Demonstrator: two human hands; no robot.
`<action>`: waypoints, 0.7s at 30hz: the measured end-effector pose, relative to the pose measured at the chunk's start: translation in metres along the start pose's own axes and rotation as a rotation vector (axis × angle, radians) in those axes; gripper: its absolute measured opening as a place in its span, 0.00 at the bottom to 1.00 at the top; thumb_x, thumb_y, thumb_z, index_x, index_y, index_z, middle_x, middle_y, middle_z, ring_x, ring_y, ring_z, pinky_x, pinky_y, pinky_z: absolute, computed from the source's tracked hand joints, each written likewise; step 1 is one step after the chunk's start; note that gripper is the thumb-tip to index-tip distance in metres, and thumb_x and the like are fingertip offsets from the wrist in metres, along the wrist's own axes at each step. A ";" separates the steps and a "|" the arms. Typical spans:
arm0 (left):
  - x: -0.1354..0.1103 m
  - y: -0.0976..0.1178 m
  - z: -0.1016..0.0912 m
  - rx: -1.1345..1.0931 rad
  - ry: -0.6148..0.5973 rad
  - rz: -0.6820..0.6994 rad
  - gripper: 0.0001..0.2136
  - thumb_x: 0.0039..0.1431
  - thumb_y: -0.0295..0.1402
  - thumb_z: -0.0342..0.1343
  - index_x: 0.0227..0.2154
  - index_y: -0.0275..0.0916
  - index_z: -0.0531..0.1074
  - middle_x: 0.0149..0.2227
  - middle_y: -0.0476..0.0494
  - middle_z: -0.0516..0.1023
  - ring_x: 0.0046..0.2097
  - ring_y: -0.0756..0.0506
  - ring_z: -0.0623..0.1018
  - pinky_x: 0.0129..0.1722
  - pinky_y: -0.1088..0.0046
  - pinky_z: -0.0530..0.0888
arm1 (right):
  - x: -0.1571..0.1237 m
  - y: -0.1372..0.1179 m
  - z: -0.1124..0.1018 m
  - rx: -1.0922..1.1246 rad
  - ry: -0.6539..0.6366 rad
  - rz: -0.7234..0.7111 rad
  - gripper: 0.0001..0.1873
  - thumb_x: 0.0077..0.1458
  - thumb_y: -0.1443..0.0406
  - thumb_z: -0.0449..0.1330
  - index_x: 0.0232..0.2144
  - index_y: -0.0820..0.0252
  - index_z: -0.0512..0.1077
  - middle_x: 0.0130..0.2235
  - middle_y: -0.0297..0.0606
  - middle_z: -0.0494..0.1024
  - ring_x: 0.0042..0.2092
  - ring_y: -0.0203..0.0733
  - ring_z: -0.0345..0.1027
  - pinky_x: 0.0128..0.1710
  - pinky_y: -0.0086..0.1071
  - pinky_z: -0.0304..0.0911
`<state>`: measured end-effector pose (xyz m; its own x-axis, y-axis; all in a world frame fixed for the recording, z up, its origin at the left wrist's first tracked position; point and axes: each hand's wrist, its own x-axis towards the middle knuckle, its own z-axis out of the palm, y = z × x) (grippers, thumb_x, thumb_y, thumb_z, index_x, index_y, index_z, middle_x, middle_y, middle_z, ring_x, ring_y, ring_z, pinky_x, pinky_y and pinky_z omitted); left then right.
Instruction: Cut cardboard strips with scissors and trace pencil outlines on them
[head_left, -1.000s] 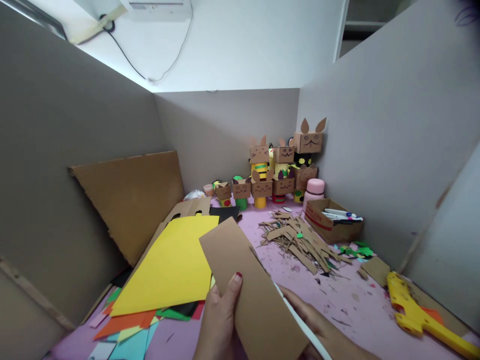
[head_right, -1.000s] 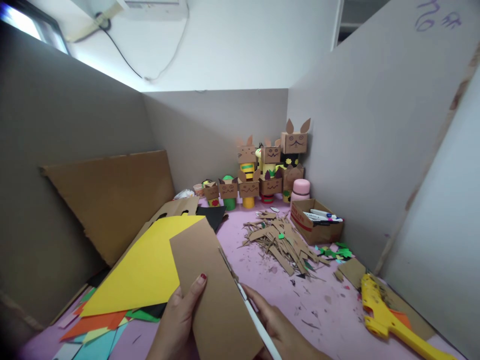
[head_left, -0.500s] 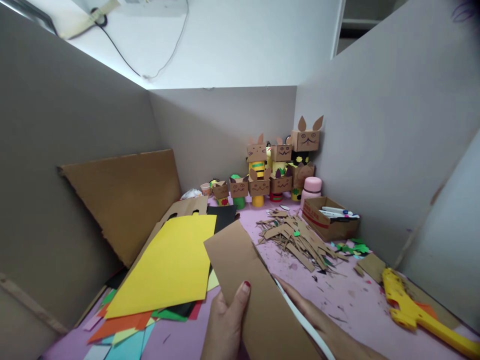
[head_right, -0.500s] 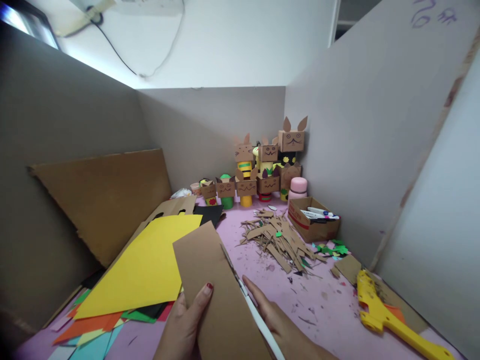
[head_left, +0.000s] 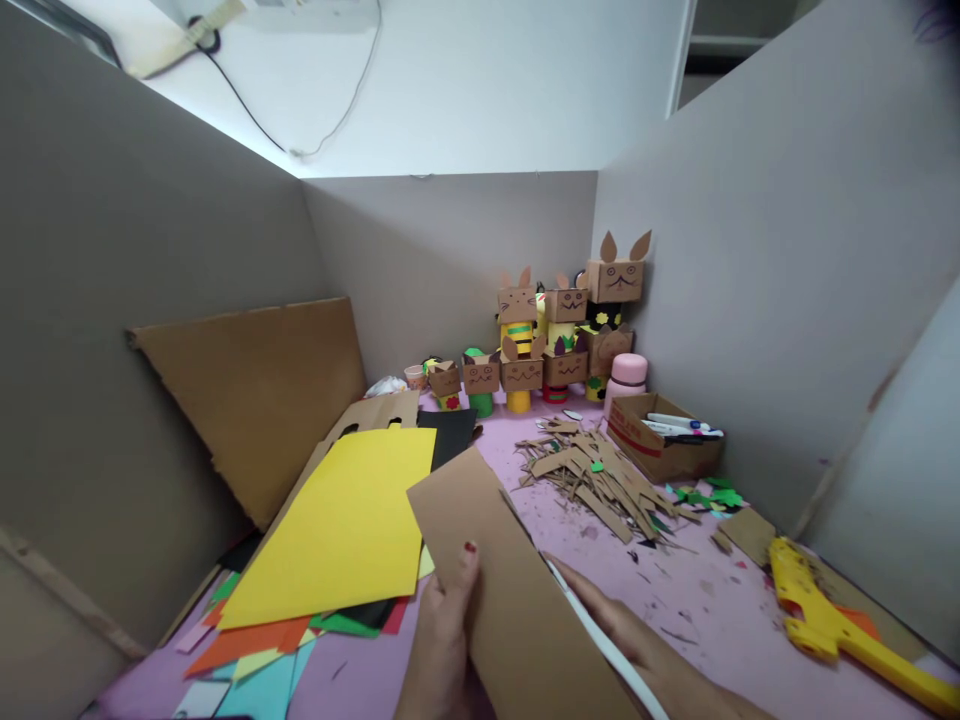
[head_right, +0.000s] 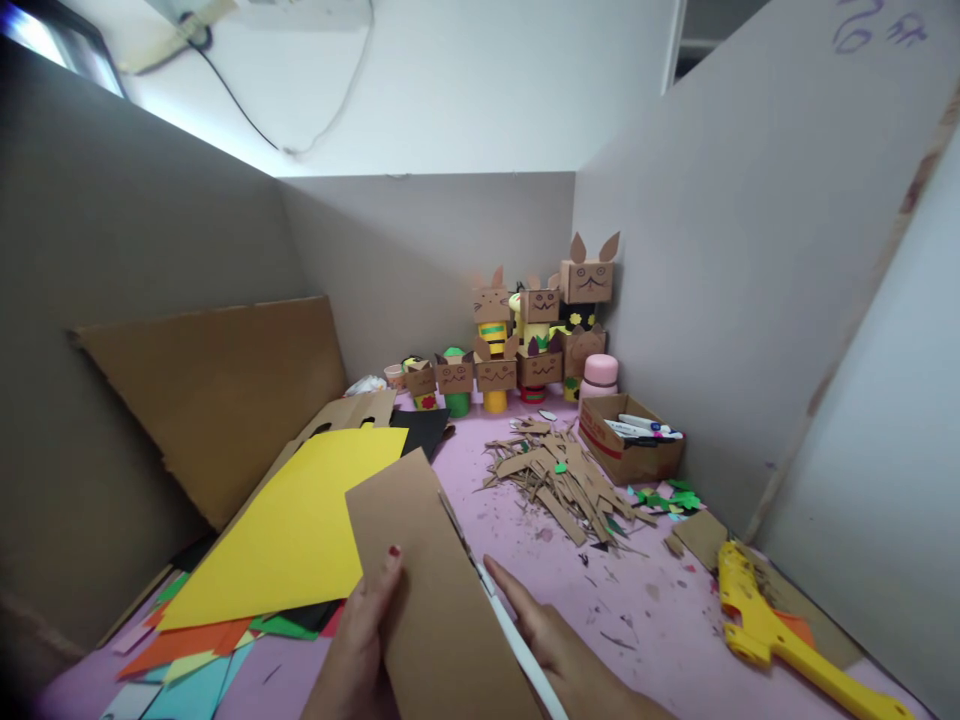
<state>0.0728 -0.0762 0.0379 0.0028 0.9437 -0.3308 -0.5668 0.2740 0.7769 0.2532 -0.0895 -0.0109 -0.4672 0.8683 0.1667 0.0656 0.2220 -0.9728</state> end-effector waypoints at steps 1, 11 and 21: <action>0.003 0.003 -0.002 0.021 0.023 0.023 0.24 0.47 0.40 0.63 0.47 0.39 0.69 0.37 0.39 0.81 0.38 0.39 0.80 0.38 0.63 0.76 | 0.000 0.004 -0.001 -0.015 -0.001 0.012 0.47 0.48 0.45 0.59 0.63 0.54 0.46 0.56 0.43 0.70 0.60 0.57 0.55 0.59 0.44 0.51; 0.014 -0.005 -0.011 0.125 -0.076 0.115 0.25 0.45 0.37 0.65 0.46 0.36 0.69 0.41 0.35 0.80 0.40 0.39 0.80 0.43 0.63 0.75 | -0.004 -0.007 -0.004 -0.025 -0.019 0.155 0.49 0.50 0.45 0.57 0.64 0.57 0.37 0.66 0.37 0.43 0.66 0.51 0.32 0.62 0.41 0.44; 0.009 -0.004 -0.006 0.100 -0.014 0.104 0.23 0.42 0.36 0.66 0.43 0.34 0.71 0.36 0.36 0.81 0.38 0.38 0.80 0.40 0.63 0.76 | 0.002 0.015 -0.001 -0.010 -0.076 0.004 0.50 0.48 0.45 0.58 0.64 0.52 0.37 0.58 0.41 0.68 0.58 0.56 0.60 0.56 0.44 0.57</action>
<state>0.0701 -0.0698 0.0283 -0.0400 0.9702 -0.2392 -0.4799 0.1913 0.8562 0.2545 -0.0838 -0.0255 -0.5329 0.8328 0.1499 0.0764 0.2238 -0.9716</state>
